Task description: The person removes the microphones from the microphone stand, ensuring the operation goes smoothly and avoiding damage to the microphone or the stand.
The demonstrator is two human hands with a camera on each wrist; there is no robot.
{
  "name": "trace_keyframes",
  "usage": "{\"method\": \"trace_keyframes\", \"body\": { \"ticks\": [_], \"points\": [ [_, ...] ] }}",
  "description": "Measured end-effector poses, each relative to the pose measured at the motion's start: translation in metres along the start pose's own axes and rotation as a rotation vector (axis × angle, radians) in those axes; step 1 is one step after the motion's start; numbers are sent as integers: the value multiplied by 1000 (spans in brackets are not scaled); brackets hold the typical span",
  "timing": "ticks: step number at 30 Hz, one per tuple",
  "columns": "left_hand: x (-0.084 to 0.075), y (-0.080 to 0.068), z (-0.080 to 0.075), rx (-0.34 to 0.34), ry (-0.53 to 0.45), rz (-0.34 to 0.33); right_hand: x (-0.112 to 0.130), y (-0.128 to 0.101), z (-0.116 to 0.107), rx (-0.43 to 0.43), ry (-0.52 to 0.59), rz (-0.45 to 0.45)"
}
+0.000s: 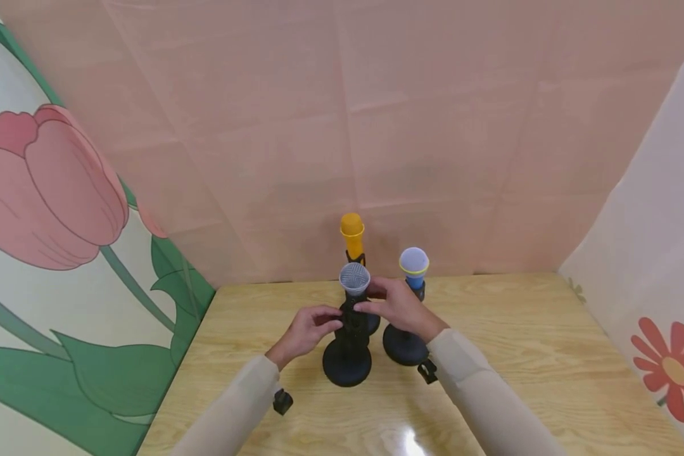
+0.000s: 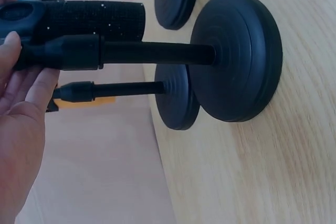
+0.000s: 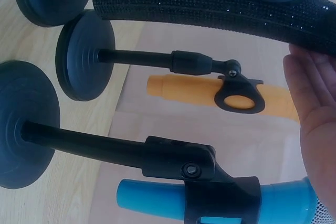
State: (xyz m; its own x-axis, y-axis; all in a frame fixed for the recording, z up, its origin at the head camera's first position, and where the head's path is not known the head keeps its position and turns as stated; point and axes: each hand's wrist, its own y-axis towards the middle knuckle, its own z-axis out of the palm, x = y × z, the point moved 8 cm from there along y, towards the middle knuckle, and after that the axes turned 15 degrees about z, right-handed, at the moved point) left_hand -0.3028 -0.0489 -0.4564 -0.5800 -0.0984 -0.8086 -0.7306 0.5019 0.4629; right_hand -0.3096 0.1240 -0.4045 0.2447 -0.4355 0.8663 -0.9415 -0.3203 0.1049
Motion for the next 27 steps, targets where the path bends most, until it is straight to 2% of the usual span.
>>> {"method": "trace_keyframes", "body": {
  "ticks": [2,6,13,20,27],
  "points": [
    [10,1,1,-7,30,8,-1,0,-1,-9,7,0],
    [15,3,0,-10,67,6,-2,0,-2,-26,9,-2],
    [13,4,0,5,91,-9,-2,-1,-1,-33,31,17],
    [11,4,-2,-5,87,6,2,-3,-1,-63,2,45],
    [10,5,-3,-13,100,3,2,-2,-1,-90,27,29]
  ]
}}
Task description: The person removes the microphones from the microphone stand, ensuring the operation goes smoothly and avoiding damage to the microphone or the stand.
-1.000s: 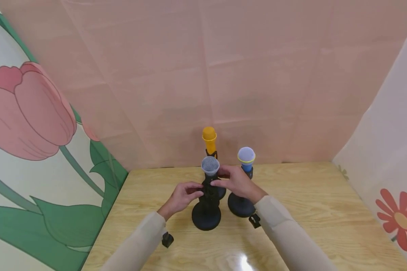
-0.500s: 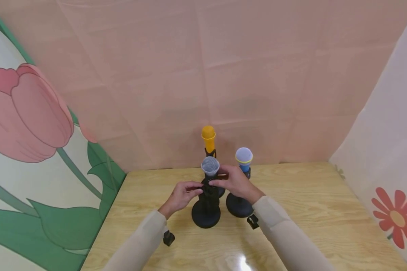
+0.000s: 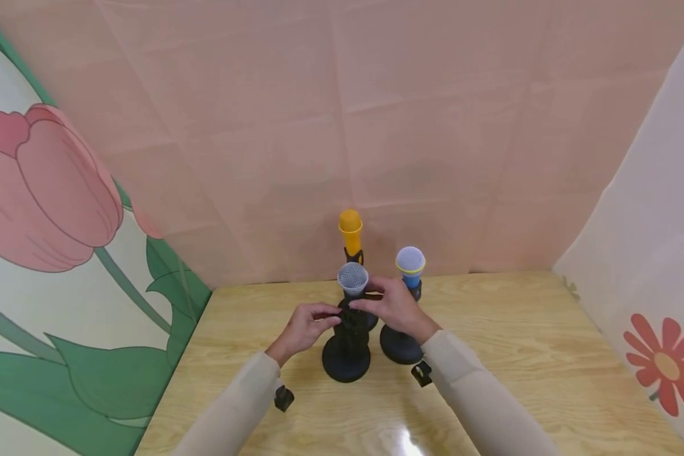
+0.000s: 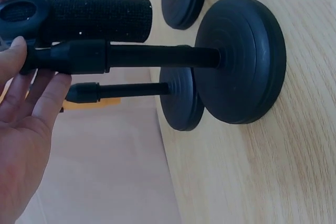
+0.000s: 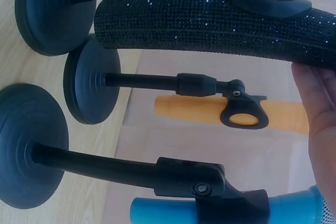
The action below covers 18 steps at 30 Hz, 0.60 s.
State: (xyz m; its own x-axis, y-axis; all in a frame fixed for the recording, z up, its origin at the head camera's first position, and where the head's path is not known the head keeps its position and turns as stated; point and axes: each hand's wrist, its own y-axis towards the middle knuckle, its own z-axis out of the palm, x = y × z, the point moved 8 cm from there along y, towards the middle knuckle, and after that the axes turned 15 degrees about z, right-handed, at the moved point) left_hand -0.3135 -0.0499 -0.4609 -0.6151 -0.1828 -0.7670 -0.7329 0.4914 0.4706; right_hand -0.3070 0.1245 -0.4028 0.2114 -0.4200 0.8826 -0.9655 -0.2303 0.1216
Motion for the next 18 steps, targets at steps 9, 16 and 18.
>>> {"method": "trace_keyframes", "body": {
  "ticks": [9,16,18],
  "points": [
    [2,-2,0,3,6,-30,1,-1,2,-21,-31,3],
    [2,1,1,9,11,-42,3,0,-2,-40,-47,-10],
    [2,2,0,2,5,-43,4,2,-2,-36,-52,-22]
  ]
}}
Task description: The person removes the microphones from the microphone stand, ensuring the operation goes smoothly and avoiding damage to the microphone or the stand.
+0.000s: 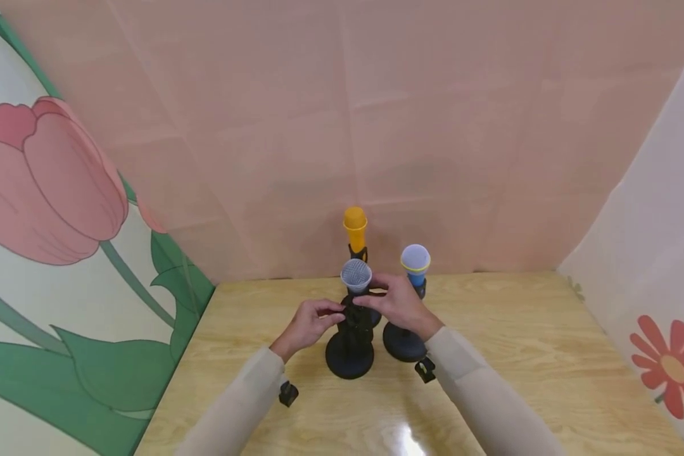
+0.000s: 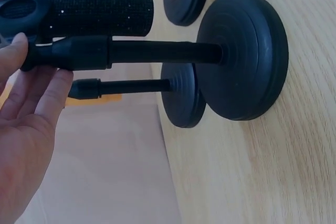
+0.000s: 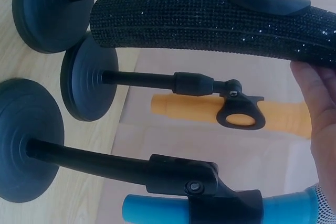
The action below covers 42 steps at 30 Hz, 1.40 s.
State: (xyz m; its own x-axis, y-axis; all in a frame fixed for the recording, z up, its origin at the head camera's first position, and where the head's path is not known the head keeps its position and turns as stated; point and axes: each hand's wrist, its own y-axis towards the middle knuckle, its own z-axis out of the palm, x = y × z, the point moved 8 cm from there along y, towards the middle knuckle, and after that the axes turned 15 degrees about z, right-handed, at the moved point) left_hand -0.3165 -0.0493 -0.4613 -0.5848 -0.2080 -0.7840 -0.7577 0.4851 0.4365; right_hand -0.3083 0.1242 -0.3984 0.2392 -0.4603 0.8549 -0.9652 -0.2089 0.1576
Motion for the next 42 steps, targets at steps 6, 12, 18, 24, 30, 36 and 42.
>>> {"method": "trace_keyframes", "body": {
  "ticks": [6,12,18,24,30,36,42],
  "points": [
    [2,2,-1,-3,5,-6,1,2,-1,13,0,7],
    [3,1,1,8,12,-18,0,0,-1,10,-7,25],
    [2,1,1,10,29,-52,0,-1,0,24,2,26],
    [2,3,1,18,35,-57,1,0,0,33,-3,29],
    [5,1,1,28,33,-80,4,0,0,44,3,4],
    [3,1,1,29,32,-80,10,2,-4,36,3,-17],
    [3,2,1,39,35,-79,14,3,-7,44,34,-23]
  ]
}}
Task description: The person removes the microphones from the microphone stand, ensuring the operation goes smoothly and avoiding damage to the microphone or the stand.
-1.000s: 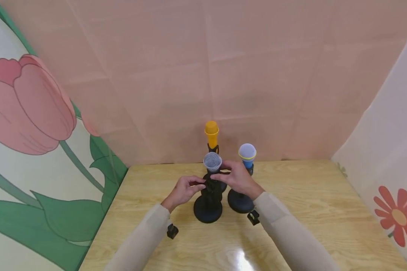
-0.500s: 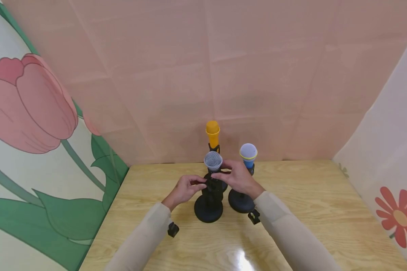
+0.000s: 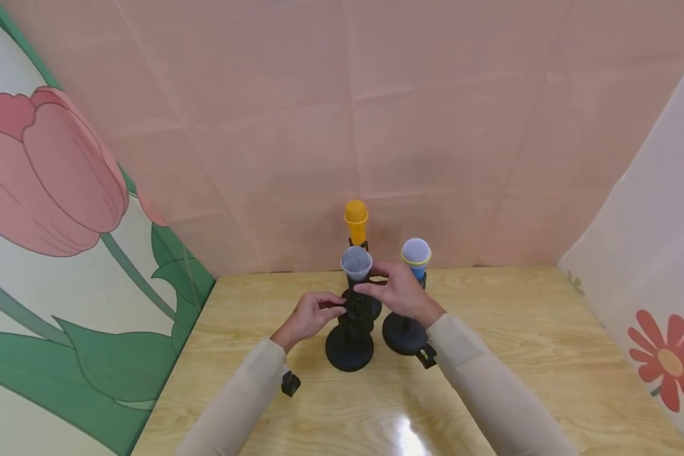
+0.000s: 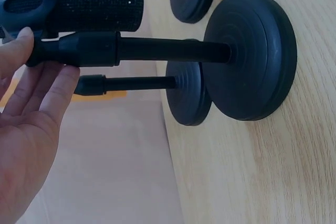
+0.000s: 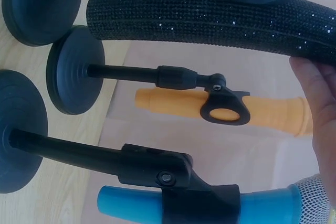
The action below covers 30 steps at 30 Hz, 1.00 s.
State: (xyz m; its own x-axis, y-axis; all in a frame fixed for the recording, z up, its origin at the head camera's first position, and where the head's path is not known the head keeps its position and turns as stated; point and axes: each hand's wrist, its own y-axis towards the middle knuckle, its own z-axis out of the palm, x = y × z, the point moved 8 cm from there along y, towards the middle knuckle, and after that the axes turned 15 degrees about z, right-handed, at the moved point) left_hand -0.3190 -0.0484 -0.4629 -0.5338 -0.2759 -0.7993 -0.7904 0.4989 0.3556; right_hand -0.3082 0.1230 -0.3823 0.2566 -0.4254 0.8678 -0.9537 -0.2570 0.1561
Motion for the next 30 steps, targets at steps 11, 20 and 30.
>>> {"method": "trace_keyframes", "body": {
  "ticks": [11,20,30],
  "points": [
    [-1,1,1,-1,-3,15,8,2,-6,-1,3,-7],
    [-1,0,0,9,7,3,15,3,-8,-5,-5,-53],
    [0,2,0,-1,14,18,20,6,-13,-8,-36,-37]
  ]
}}
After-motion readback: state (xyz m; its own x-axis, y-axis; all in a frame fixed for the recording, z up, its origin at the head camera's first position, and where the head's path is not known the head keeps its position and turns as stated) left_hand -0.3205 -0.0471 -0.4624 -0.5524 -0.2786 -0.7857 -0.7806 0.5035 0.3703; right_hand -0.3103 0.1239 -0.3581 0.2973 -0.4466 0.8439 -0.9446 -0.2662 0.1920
